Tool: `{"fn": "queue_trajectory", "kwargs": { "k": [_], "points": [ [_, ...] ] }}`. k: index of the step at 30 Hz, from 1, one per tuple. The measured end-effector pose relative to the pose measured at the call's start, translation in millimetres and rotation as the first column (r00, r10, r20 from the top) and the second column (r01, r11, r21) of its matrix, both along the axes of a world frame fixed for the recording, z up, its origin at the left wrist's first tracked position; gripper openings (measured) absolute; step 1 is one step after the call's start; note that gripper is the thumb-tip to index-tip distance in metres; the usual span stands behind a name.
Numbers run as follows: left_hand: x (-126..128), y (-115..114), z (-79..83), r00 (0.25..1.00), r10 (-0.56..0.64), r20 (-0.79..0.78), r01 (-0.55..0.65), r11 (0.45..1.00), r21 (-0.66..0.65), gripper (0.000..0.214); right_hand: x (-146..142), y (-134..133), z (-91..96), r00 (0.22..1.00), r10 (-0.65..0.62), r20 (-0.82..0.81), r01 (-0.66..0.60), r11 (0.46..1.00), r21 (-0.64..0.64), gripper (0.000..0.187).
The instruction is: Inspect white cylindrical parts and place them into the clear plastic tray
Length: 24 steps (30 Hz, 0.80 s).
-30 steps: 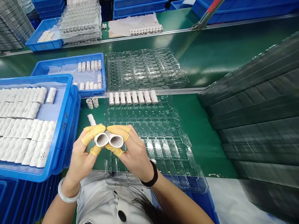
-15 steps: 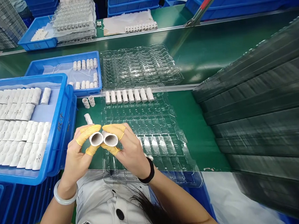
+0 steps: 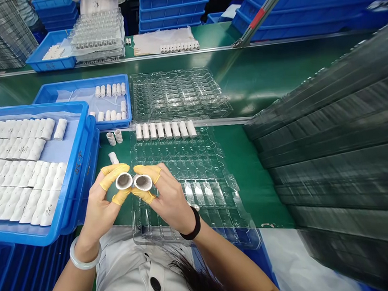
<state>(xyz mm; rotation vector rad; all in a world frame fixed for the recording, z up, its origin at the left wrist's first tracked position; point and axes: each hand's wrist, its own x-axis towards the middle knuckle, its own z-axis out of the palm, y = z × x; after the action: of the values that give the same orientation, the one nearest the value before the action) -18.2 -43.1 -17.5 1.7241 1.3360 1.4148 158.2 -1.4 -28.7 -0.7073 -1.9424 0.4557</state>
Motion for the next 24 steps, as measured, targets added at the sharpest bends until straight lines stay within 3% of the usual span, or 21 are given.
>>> {"fn": "queue_trajectory", "kwargs": {
  "k": [16,24],
  "points": [
    [-0.2,0.0,-1.1,1.0,0.008,-0.024,-0.007,0.999,0.048,0.039,0.7,1.4,3.9,0.998,-0.054,0.044,0.054,0.999,0.005,0.031],
    [-0.4,-1.2,1.5,0.998,0.026,-0.056,-0.024,0.999,0.042,0.038,0.3,2.2,7.2,1.0,-0.005,0.024,0.005,1.0,0.004,0.033]
  ]
}}
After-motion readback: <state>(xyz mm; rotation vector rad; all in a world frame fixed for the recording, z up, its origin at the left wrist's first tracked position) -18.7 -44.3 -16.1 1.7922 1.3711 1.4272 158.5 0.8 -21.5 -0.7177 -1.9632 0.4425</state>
